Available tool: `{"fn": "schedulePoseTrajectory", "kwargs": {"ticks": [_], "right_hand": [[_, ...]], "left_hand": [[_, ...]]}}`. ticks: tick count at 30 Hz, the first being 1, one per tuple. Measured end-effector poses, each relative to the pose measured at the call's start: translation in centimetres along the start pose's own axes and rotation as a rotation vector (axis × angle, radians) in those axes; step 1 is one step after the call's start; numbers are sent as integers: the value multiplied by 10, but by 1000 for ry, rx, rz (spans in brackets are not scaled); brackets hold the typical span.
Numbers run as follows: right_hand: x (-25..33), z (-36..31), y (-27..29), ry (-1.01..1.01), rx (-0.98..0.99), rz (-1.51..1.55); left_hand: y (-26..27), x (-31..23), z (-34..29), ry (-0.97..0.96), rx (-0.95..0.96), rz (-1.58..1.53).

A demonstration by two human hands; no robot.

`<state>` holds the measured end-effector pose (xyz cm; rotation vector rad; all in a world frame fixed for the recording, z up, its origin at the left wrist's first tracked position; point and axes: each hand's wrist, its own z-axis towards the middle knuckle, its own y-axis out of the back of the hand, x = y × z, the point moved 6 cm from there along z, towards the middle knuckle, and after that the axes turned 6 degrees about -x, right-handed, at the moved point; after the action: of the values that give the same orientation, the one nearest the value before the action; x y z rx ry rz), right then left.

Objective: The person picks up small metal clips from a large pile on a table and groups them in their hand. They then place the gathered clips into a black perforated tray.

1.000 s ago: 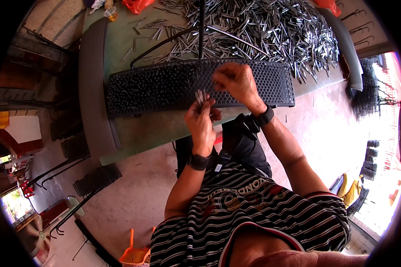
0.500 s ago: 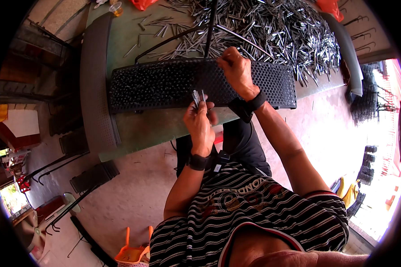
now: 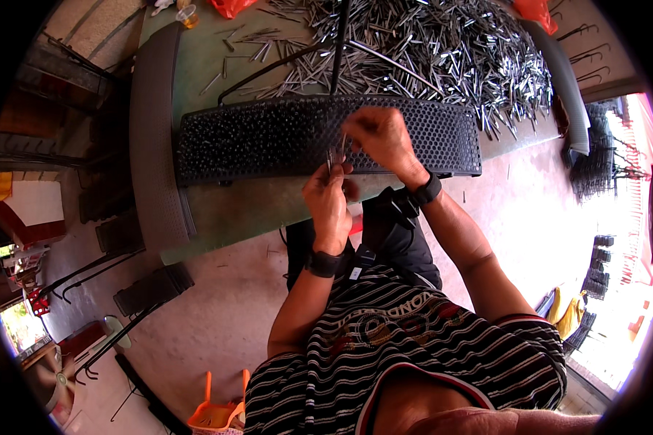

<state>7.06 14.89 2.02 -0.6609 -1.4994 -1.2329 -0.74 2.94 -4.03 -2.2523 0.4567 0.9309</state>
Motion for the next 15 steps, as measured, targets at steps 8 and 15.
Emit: {"fn": "schedulePoseTrajectory", "kwargs": {"ticks": [8, 15], "right_hand": [[10, 12, 13, 251, -324, -108], [6, 18, 10, 365, -300, -267]], "left_hand": [[2, -10, -7, -16, -27, 36], [5, -10, -6, 33, -41, -10]]}}
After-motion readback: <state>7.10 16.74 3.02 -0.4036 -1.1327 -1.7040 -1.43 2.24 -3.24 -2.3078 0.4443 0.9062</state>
